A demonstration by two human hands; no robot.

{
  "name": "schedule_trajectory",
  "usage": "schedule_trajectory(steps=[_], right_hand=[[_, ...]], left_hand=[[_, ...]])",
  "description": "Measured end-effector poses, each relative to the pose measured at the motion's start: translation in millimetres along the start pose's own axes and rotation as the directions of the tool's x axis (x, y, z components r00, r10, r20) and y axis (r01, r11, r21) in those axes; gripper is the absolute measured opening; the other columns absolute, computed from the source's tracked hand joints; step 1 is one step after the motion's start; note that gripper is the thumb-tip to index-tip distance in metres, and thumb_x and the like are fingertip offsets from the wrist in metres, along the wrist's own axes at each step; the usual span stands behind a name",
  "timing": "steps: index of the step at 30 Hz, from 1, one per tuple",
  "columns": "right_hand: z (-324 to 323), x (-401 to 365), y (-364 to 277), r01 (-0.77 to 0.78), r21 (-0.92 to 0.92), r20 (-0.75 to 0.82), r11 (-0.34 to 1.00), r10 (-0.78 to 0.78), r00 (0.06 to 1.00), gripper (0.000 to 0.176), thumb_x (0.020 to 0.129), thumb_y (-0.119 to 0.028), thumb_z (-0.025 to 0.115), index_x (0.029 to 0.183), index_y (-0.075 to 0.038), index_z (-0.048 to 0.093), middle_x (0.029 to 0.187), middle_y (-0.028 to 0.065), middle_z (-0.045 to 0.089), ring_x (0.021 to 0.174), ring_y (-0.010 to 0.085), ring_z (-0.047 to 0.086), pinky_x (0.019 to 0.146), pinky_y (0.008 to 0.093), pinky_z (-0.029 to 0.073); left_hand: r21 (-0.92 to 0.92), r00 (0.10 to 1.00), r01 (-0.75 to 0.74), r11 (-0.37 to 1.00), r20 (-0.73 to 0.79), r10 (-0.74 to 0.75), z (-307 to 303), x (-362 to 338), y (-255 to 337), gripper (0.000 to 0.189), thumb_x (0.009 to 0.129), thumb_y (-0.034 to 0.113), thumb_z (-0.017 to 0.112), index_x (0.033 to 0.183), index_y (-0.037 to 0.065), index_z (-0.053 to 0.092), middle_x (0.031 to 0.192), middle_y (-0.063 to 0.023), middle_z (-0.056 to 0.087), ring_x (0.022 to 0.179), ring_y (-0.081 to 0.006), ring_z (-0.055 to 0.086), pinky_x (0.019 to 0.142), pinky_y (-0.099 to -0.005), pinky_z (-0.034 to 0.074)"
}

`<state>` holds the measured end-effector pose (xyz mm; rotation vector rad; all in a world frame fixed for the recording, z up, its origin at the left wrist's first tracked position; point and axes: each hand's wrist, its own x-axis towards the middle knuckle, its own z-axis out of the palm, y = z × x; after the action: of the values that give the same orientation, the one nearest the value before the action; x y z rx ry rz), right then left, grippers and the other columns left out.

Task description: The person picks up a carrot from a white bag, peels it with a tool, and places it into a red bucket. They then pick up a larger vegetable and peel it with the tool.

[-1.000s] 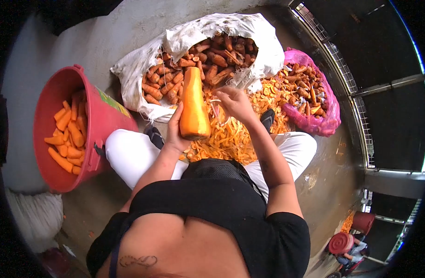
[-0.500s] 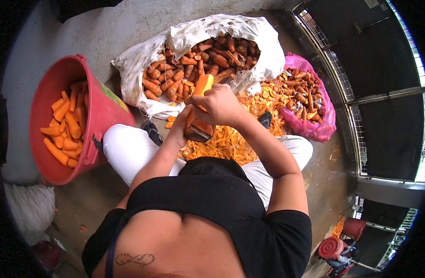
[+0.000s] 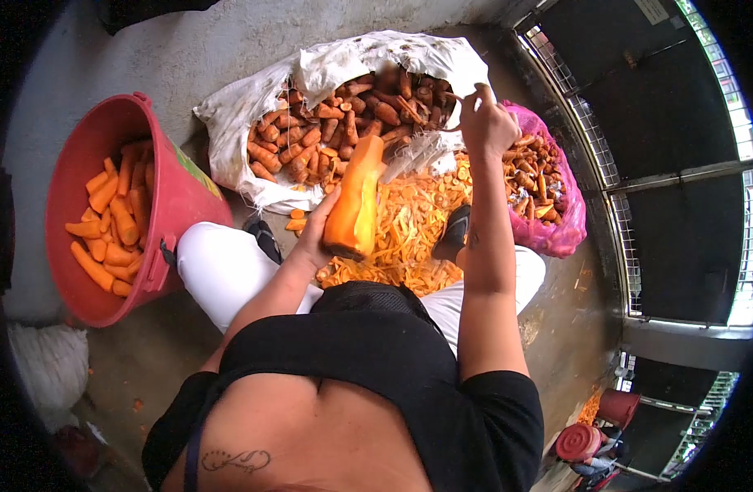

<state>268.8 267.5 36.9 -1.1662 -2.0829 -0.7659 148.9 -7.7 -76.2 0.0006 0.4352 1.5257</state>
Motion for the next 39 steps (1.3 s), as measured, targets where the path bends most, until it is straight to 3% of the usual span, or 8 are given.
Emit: schedule_trajectory(steps=[5, 10, 12, 16, 20, 24, 29, 39], right_hand=[[-6.5, -51.8, -11.5, -0.719, 0.508, 0.827, 0.474, -0.036, 0.561, 0.039, 0.098, -0.039, 0.054, 0.115, -0.008, 0.068, 0.056, -0.0034, 0.053, 0.041, 0.0067, 0.043, 0.039, 0.0224, 0.034], [-96.2, -86.7, -57.4, -0.611, 0.681, 0.706, 0.403, -0.583, 0.402, 0.052, 0.089, -0.041, 0.068, 0.132, -0.013, 0.06, 0.059, 0.0015, 0.06, 0.042, 0.0111, 0.051, 0.042, 0.0277, 0.045], [-91.9, -86.5, -67.5, 0.24, 0.86, 0.295, 0.451, -0.822, 0.487, 0.039, 0.086, -0.051, 0.065, 0.117, -0.027, 0.071, 0.054, 0.0072, 0.062, 0.056, 0.0206, 0.065, 0.059, 0.0315, 0.051], [-53.5, -64.2, -47.3, -0.315, 0.387, 0.886, 0.866, -0.255, 0.386, 0.053, 0.088, -0.065, 0.052, 0.116, -0.024, 0.07, 0.066, 0.0102, 0.068, 0.064, 0.0257, 0.069, 0.064, 0.0369, 0.052], [-10.6, -83.9, 12.7, -0.414, 0.218, 0.781, 0.884, 0.096, 0.617, 0.053, 0.092, -0.063, 0.047, 0.111, -0.02, 0.071, 0.076, 0.0089, 0.071, 0.075, 0.0248, 0.071, 0.064, 0.0366, 0.052], [-54.9, -101.4, -24.6, -0.852, 0.503, 0.863, 0.145, -0.148, 0.484, 0.045, 0.104, -0.038, 0.043, 0.102, -0.001, 0.07, 0.051, -0.0046, 0.047, 0.042, 0.005, 0.044, 0.045, 0.0188, 0.035], [-80.0, -112.0, -68.8, -0.714, 0.686, 0.698, 0.141, -0.405, 0.591, 0.041, 0.098, -0.038, 0.056, 0.112, 0.001, 0.064, 0.094, 0.01, 0.071, 0.081, 0.0165, 0.068, 0.071, 0.03, 0.054], [-92.5, -121.1, -86.8, -0.728, 0.68, 0.701, 0.084, -0.366, 0.612, 0.034, 0.102, -0.03, 0.051, 0.114, 0.0, 0.062, 0.084, 0.0021, 0.063, 0.076, 0.0072, 0.058, 0.068, 0.024, 0.048]], left_hand=[[-0.127, 0.998, -0.034, 0.991, 0.041, 0.039, -5.7, 11.2, -1.6, 0.059, 0.097, 0.044, 0.054, 0.138, 0.004, 0.042, 0.119, -0.0144, 0.061, 0.109, -0.0246, 0.061, 0.097, -0.0404, 0.05], [0.086, 0.999, -0.035, 0.996, -0.028, 0.037, -18.8, 12.1, -2.1, 0.055, 0.095, 0.045, 0.056, 0.133, 0.007, 0.047, 0.112, -0.0125, 0.064, 0.097, -0.0234, 0.066, 0.085, -0.0386, 0.056], [0.137, 0.999, -0.02, 0.99, -0.024, 0.024, -22.3, 12.1, -2.6, 0.054, 0.095, 0.045, 0.056, 0.133, 0.007, 0.047, 0.11, -0.0122, 0.065, 0.094, -0.0231, 0.067, 0.082, -0.038, 0.057], [0.065, 0.997, -0.074, 0.995, -0.031, 0.077, -11.6, 14.3, -7.3, 0.06, 0.096, 0.044, 0.053, 0.138, 0.003, 0.041, 0.12, -0.0174, 0.061, 0.106, -0.0259, 0.064, 0.091, -0.0398, 0.054], [-0.103, 0.99, -0.034, 0.994, 0.136, 0.048, -11.8, 12.0, -0.8, 0.06, 0.1, 0.043, 0.045, 0.141, 0.0, 0.037, 0.129, -0.0232, 0.053, 0.118, -0.0319, 0.056, 0.099, -0.0434, 0.049], [-0.27, 0.991, 0.002, 0.963, 0.132, 0.035, -14.6, 11.7, -5.8, 0.057, 0.102, 0.044, 0.037, 0.139, 0.001, 0.041, 0.129, -0.0221, 0.054, 0.118, -0.033, 0.057, 0.099, -0.045, 0.048], [-0.202, 0.993, -0.067, 0.977, 0.086, 0.086, -4.7, 9.8, -4.8, 0.047, 0.101, 0.044, 0.044, 0.129, 0.007, 0.051, 0.114, -0.0082, 0.063, 0.105, -0.0202, 0.063, 0.094, -0.0396, 0.051], [-0.143, 0.996, 0.075, 0.987, 0.058, -0.067, -6.9, 2.7, -17.0, 0.052, 0.099, 0.049, 0.043, 0.131, 0.008, 0.049, 0.116, -0.0093, 0.061, 0.103, -0.0225, 0.064, 0.09, -0.0418, 0.054]])
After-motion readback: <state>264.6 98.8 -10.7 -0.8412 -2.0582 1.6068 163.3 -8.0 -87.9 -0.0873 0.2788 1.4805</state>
